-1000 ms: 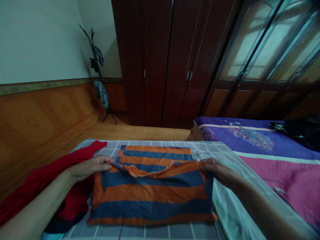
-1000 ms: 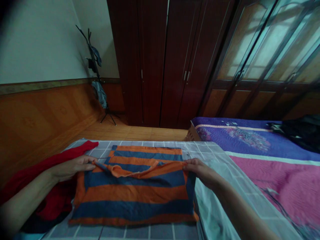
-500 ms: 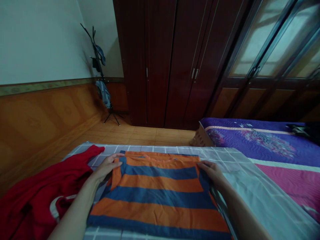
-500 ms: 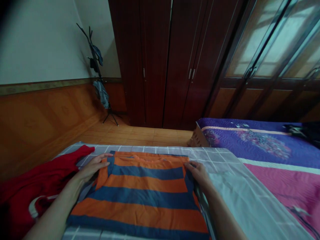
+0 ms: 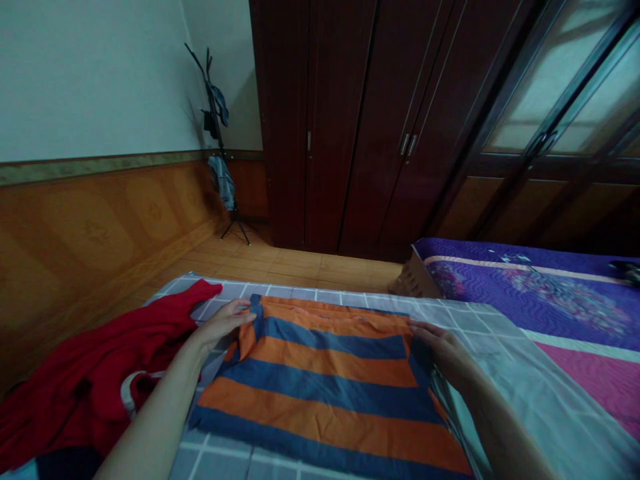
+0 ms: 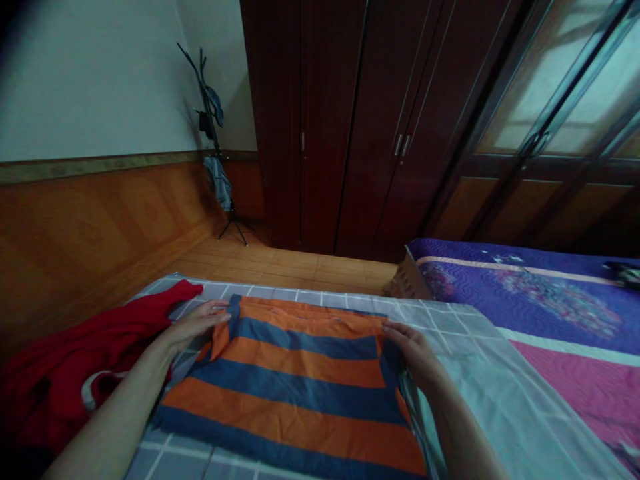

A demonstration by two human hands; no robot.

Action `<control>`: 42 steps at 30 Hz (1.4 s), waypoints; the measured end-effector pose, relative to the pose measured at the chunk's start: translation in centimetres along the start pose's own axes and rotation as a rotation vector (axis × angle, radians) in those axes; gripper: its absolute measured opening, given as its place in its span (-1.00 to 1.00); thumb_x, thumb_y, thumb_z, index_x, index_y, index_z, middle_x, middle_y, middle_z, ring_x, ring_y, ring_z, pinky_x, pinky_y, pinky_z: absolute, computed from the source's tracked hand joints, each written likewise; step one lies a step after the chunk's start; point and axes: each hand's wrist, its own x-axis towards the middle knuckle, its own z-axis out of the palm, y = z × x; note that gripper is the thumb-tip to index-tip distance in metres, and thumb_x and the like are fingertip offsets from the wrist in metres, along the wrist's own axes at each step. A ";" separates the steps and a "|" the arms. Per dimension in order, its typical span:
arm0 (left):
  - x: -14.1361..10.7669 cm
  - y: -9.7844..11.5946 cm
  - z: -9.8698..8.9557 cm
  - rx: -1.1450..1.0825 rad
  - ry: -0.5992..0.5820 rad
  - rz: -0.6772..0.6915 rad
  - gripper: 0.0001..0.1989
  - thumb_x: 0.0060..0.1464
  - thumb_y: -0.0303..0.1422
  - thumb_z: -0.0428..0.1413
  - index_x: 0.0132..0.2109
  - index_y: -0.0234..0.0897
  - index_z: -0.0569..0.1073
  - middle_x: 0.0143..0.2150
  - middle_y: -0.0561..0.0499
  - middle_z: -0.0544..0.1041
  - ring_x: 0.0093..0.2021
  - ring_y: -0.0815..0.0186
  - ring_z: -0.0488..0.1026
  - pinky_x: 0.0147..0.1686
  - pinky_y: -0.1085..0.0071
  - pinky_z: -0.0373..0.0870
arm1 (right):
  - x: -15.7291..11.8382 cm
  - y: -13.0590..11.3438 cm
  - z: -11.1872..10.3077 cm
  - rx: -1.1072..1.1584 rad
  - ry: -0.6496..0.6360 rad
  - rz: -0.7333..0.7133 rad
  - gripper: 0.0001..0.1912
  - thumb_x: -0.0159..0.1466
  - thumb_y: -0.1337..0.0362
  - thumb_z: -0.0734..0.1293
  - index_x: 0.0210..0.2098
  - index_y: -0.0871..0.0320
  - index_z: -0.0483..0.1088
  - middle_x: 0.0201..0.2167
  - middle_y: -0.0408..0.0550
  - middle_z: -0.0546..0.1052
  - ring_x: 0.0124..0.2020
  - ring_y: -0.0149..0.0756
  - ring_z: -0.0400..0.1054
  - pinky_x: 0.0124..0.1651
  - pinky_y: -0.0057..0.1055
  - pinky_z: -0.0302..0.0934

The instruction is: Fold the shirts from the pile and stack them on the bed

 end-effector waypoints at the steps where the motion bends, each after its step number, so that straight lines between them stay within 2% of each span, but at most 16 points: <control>1: 0.1 0.0 -0.1 0.030 0.004 -0.011 -0.43 -0.26 -0.27 0.38 -0.09 -0.34 0.38 -0.25 -0.09 0.57 -0.22 0.13 0.54 -0.27 0.39 0.43 | -0.1 -0.2 -0.1 -0.026 -0.004 0.004 -0.65 -0.03 0.13 0.49 -0.27 0.13 0.47 -0.41 -0.07 0.59 -0.34 -0.19 0.50 -0.24 -0.35 0.38; 4: 0.1 -0.1 0.0 0.027 -0.061 -0.037 -0.46 -0.27 -0.25 0.39 -0.12 -0.36 0.42 -0.24 -0.12 0.58 -0.21 0.10 0.54 -0.22 0.35 0.44 | -0.5 -0.5 -0.3 -0.144 -0.034 0.043 -0.63 -0.04 0.07 0.48 -0.31 0.17 0.47 -0.48 -0.08 0.58 -0.46 -0.26 0.47 -0.44 -0.44 0.33; 6: 0.0 -0.1 0.2 -0.001 -0.129 -0.071 -0.48 -0.24 -0.24 0.37 -0.12 -0.36 0.43 -0.23 -0.13 0.59 -0.19 0.08 0.55 -0.19 0.31 0.45 | -0.7 -0.6 -0.5 -0.244 -0.057 0.076 -0.64 -0.02 0.04 0.46 -0.40 0.21 0.47 -0.56 -0.09 0.55 -0.60 -0.35 0.39 -0.61 -0.52 0.19; 9: -0.3 -0.1 0.2 0.006 -0.200 -0.124 -0.52 -0.22 -0.27 0.36 -0.13 -0.35 0.45 -0.23 -0.12 0.60 -0.21 0.07 0.55 -0.21 0.30 0.47 | -1.0 -0.6 -0.4 -0.357 -0.069 0.096 -0.62 -0.03 0.02 0.45 -0.51 0.25 0.44 -0.68 -0.13 0.47 -0.72 -0.45 0.25 -0.71 -0.55 0.05; 11: -0.4 -0.1 0.3 -0.012 -0.237 -0.142 -0.55 -0.23 -0.31 0.36 -0.15 -0.35 0.45 -0.24 -0.11 0.60 -0.22 0.07 0.56 -0.21 0.29 0.47 | -1.2 -0.7 0.0 -0.336 -0.091 0.092 -0.65 -0.05 0.06 0.46 -0.51 0.26 0.44 -0.68 -0.14 0.47 -0.71 -0.45 0.25 -0.69 -0.54 0.08; 14: -0.5 -0.1 0.5 -0.122 -0.270 -0.159 -0.58 -0.24 -0.40 0.35 -0.16 -0.34 0.46 -0.23 -0.09 0.60 -0.16 0.05 0.54 -0.13 0.24 0.46 | -1.5 -0.8 1.1 -0.119 -0.120 0.083 -0.73 -0.05 0.17 0.46 -0.45 0.24 0.45 -0.56 -0.07 0.54 -0.58 -0.35 0.38 -0.54 -0.49 0.24; 17: -0.7 0.1 1.1 -0.240 -0.156 -0.178 -0.66 -0.24 -0.43 0.32 -0.22 -0.29 0.48 -0.25 -0.04 0.61 -0.15 0.05 0.54 -0.12 0.24 0.48 | -1.7 -0.8 2.1 0.125 -0.075 0.056 -0.83 -0.06 0.28 0.43 -0.45 0.18 0.45 -0.48 -0.07 0.57 -0.48 -0.29 0.44 -0.38 -0.44 0.33; 19: -0.8 0.2 1.6 -0.295 -0.072 -0.197 -0.76 -0.20 -0.40 0.26 -0.28 -0.27 0.48 -0.27 -0.03 0.61 -0.17 0.06 0.55 -0.18 0.25 0.51 | -1.6 -0.7 2.4 0.195 -0.040 0.037 -0.88 -0.07 0.29 0.38 -0.48 0.15 0.43 -0.48 -0.08 0.57 -0.46 -0.28 0.44 -0.33 -0.43 0.35; 23: -0.6 -0.3 2.3 -0.333 -0.063 -0.282 -0.82 -0.14 -0.37 0.20 -0.30 -0.29 0.47 -0.28 -0.06 0.61 -0.19 0.05 0.56 -0.24 0.23 0.54 | -1.0 0.0 2.2 0.187 -0.038 0.059 -0.90 -0.09 0.32 0.34 -0.51 0.16 0.42 -0.51 -0.04 0.56 -0.47 -0.23 0.46 -0.30 -0.36 0.37; 27: -0.4 -0.8 2.4 -0.287 -0.078 -0.222 -0.65 -0.19 -0.39 0.30 -0.18 -0.28 0.46 -0.27 -0.04 0.61 -0.17 0.08 0.56 -0.18 0.24 0.53 | -0.4 1.0 2.0 0.147 -0.016 0.073 -0.89 -0.14 0.38 0.34 -0.54 0.19 0.42 -0.57 -0.05 0.55 -0.55 -0.26 0.43 -0.39 -0.38 0.37; 31: -1.0 -0.2 2.1 -0.192 -0.218 -0.192 -0.52 -0.23 -0.39 0.36 -0.09 -0.27 0.45 -0.20 -0.06 0.60 -0.11 0.06 0.54 -0.08 0.23 0.48 | -0.4 1.1 1.7 0.098 0.002 0.064 -0.93 -0.11 0.37 0.35 -0.56 0.20 0.41 -0.60 -0.08 0.54 -0.61 -0.31 0.41 -0.51 -0.46 0.31; 34: -1.3 0.2 1.7 -0.147 -0.282 -0.185 -0.50 -0.28 -0.37 0.38 -0.12 -0.29 0.47 -0.19 -0.09 0.60 -0.11 0.03 0.53 -0.08 0.22 0.48 | -0.7 0.6 1.6 0.088 -0.032 0.086 -0.90 -0.08 0.34 0.39 -0.53 0.22 0.43 -0.58 -0.06 0.55 -0.58 -0.29 0.42 -0.49 -0.44 0.32; 38: -0.8 -0.4 1.1 -0.206 -0.129 -0.196 -0.55 -0.25 -0.33 0.37 -0.15 -0.30 0.48 -0.24 -0.09 0.61 -0.15 0.04 0.55 -0.15 0.24 0.52 | -0.8 0.2 1.6 0.137 -0.061 0.111 -0.87 -0.07 0.31 0.33 -0.49 0.21 0.45 -0.50 -0.02 0.57 -0.46 -0.26 0.48 -0.28 -0.39 0.38; 40: -0.5 -0.8 1.0 -0.217 -0.084 -0.219 -0.57 -0.23 -0.38 0.36 -0.14 -0.29 0.47 -0.24 -0.09 0.61 -0.15 0.05 0.56 -0.16 0.25 0.53 | -0.6 0.5 1.5 0.138 -0.057 0.118 -0.88 -0.08 0.33 0.30 -0.51 0.21 0.43 -0.53 -0.02 0.56 -0.48 -0.26 0.47 -0.30 -0.39 0.38; 42: -0.4 -1.0 1.1 -0.205 -0.105 -0.240 -0.56 -0.20 -0.40 0.34 -0.11 -0.27 0.45 -0.20 -0.08 0.61 -0.13 0.06 0.55 -0.12 0.23 0.51 | -0.4 0.8 1.4 0.119 -0.046 0.114 -0.93 -0.10 0.35 0.30 -0.56 0.19 0.39 -0.60 -0.04 0.54 -0.55 -0.27 0.44 -0.39 -0.41 0.37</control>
